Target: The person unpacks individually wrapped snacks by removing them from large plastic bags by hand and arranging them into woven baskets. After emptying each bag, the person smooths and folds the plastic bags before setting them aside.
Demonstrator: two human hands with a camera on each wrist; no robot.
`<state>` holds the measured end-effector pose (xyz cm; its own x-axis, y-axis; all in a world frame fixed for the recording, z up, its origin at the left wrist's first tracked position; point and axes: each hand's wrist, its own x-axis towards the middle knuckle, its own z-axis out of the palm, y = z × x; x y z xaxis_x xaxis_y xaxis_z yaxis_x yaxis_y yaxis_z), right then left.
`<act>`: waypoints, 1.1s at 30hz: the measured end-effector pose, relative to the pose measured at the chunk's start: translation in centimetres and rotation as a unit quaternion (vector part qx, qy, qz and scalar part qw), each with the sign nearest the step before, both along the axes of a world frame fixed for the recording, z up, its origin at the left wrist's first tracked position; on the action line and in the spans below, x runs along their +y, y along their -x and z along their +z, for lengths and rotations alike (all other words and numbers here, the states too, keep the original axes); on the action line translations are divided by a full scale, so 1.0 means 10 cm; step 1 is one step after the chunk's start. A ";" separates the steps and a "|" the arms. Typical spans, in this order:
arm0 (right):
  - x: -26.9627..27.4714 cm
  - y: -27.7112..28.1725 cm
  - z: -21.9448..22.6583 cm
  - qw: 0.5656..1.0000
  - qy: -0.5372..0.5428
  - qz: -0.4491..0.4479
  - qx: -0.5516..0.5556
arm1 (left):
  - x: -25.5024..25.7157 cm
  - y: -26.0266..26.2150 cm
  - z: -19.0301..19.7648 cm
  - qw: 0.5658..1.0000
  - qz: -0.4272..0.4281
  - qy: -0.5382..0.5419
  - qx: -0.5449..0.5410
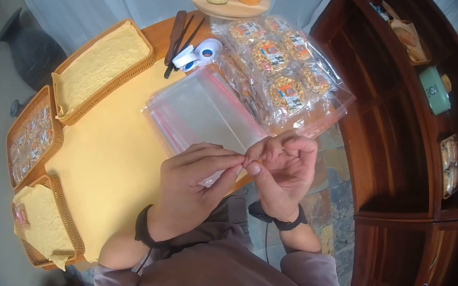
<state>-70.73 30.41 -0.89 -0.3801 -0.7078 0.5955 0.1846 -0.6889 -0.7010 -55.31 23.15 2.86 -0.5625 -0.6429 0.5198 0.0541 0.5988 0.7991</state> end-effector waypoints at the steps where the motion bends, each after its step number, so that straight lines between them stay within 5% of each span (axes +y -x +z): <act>1: 0.00 -0.01 0.00 1.000 0.009 -0.014 0.023 | 0.01 -0.01 -0.01 1.000 0.002 -0.001 -0.002; 16: 0.02 0.10 0.03 0.966 0.036 -0.081 0.245 | 0.04 -0.01 -0.06 0.946 -0.042 -0.320 0.014; 22: 0.23 0.17 0.02 0.957 -0.009 -0.124 0.262 | -0.04 0.12 -0.16 0.915 -0.140 -0.379 -0.001; 24: 0.32 0.22 -0.03 0.962 -0.010 -0.146 0.232 | 0.00 0.20 -0.17 0.861 -0.168 -0.479 0.024; 31: 0.68 0.39 -0.22 0.970 -0.045 -0.213 0.106 | 0.12 0.36 -0.23 0.851 -0.205 -0.482 -0.042; 33: 0.85 0.52 -0.34 0.949 -0.065 -0.278 0.135 | 0.14 0.41 -0.16 0.878 -0.180 -0.432 -0.102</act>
<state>-75.97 38.88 -4.34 -0.5623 -0.5170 0.6454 -0.3807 -0.5310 -0.7571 -59.40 24.51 1.28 -0.8353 -0.5081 -0.2101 -0.0820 -0.2627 0.9614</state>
